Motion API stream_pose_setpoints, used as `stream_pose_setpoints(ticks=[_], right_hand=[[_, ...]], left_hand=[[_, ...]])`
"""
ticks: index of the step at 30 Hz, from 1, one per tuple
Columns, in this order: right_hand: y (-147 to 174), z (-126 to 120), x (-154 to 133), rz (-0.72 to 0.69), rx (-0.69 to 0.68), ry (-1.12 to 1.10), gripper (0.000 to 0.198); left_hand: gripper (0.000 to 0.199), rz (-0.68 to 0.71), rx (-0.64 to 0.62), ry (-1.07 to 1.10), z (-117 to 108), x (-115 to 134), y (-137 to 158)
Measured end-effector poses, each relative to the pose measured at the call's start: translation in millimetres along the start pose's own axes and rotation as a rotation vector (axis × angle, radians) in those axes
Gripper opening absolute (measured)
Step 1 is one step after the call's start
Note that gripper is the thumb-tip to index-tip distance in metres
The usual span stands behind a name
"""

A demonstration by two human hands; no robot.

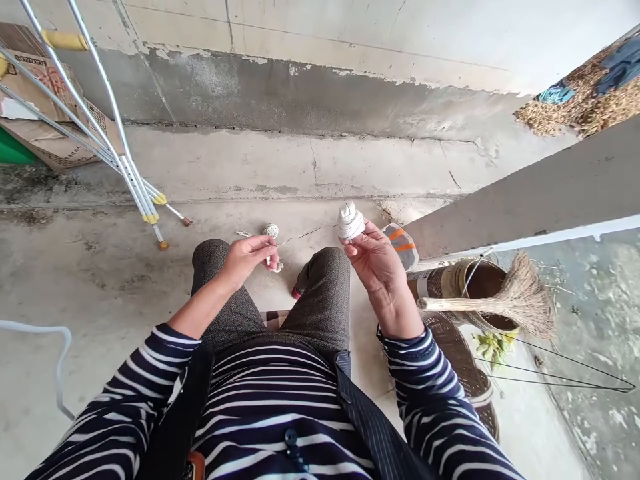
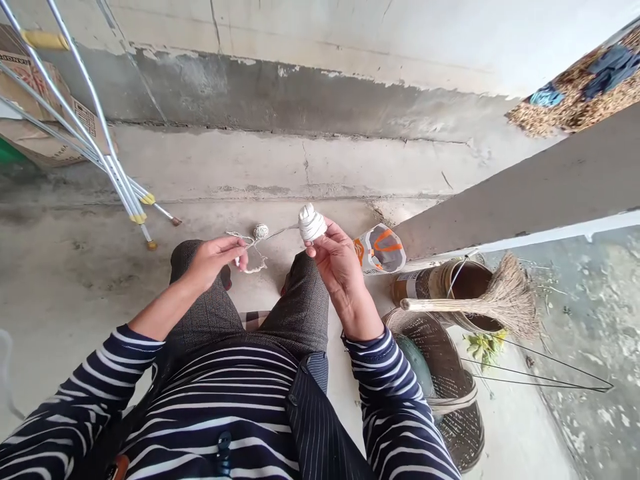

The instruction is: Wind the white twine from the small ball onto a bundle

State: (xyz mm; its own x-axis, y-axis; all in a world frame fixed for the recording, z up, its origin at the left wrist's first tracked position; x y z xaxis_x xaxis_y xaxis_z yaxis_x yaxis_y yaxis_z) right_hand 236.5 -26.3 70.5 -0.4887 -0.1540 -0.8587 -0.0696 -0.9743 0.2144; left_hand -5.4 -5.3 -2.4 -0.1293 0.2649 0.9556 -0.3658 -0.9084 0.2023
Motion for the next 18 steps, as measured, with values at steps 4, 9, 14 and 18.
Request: stream_pose_setpoints(ticks=[4, 9, 14, 18], right_hand=[[9, -6, 4, 0.051, -0.063, 0.022, 0.022], [24, 13, -1, 0.211, -0.259, 0.013, 0.025], [23, 33, -2, 0.223, -0.266, -0.083, 0.023], [14, 25, 2, 0.192, -0.133, -0.145, 0.029]], left_hand=[[0.034, -0.202, -0.376, -0.162, -36, 34, 1], [0.036, -0.030, -0.256, -0.148, -44, 58, -47], [0.015, 0.164, -0.210, -0.554, 24, 30, -62], [0.028, 0.267, 0.034, -0.357, 44, 3, -26]])
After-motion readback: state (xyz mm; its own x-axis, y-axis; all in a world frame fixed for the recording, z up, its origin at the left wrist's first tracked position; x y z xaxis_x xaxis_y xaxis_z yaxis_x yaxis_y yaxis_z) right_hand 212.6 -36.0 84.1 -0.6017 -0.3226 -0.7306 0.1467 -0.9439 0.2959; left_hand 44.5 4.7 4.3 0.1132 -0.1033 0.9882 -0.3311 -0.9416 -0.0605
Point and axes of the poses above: each hand's wrist, its own y-axis away from the middle knuckle, its own z-axis out of the palm, x = y × z, the point moved 2 cm from there along -y, towards the middle knuckle
